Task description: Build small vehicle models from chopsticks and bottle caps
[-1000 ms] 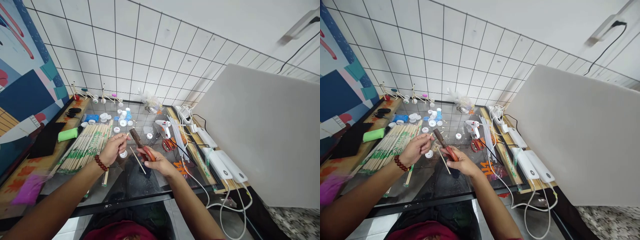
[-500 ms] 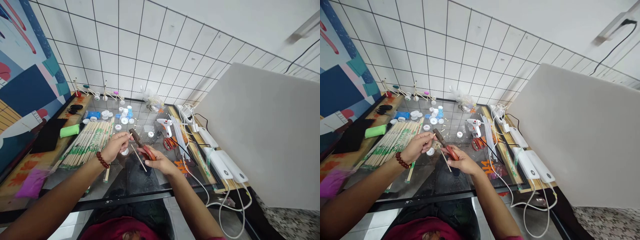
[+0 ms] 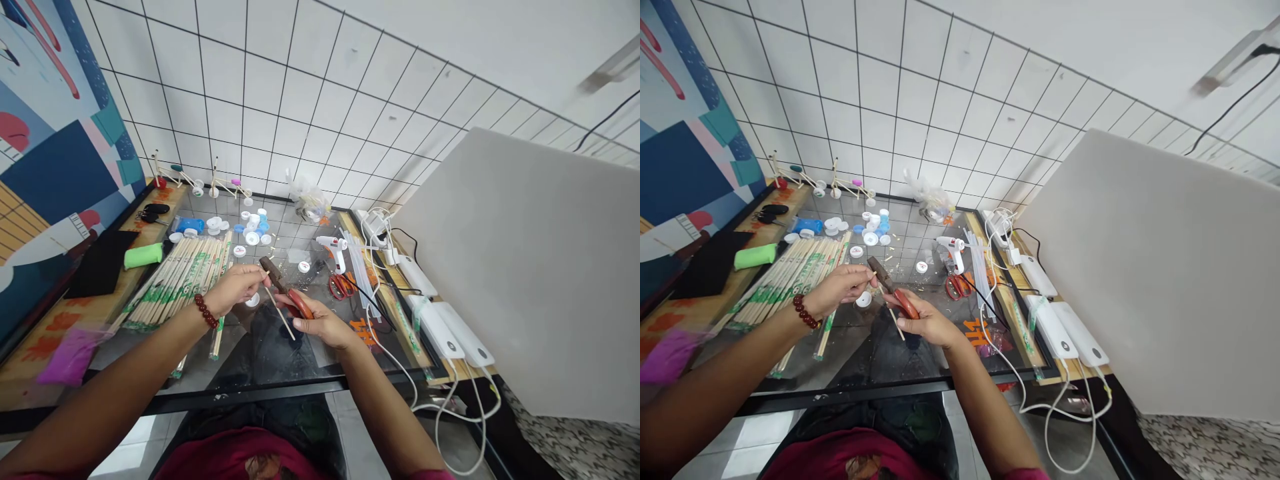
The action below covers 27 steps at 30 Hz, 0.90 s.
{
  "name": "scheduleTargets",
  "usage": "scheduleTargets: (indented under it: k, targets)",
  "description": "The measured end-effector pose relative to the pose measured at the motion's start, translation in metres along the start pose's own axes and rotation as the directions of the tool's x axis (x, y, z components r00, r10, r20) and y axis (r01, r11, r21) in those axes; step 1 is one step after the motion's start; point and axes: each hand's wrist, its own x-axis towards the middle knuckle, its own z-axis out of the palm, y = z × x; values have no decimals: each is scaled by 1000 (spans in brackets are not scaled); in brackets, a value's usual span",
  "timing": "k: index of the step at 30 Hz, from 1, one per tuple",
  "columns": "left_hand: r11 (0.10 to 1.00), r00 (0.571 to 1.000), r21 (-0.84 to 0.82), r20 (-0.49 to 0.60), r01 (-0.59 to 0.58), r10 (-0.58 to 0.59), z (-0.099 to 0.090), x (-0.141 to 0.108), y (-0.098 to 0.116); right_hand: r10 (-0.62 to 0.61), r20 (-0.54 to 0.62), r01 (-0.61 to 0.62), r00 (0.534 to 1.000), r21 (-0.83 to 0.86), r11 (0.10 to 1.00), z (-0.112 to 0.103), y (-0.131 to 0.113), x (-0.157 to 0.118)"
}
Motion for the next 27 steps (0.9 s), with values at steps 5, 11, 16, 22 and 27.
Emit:
scheduleTargets:
  k: [5, 11, 16, 22, 27]
  targets:
    - [998, 1000, 64, 3, -6, 5, -4, 1, 1, -49, 9, 50, 999, -201, 978, 1, -7, 0]
    - [993, 999, 109, 23, -46, 44, -4, 0, -1, -70, -4, 63, 998, -400, 914, 5, -19, -1]
    - [986, 992, 137, 92, -96, 84, -7, 0, -3, -75, -17, 64, 997, -342, 937, 7, -20, -3]
    - [977, 983, 154, 132, -149, 129, -8, 0, -3, 43, -222, -100, 974, -253, 962, 12, -18, -4]
    - [971, 975, 162, 167, -175, 148, -6, 2, -9, 119, -250, -214, 961, -396, 893, 14, -25, -4]
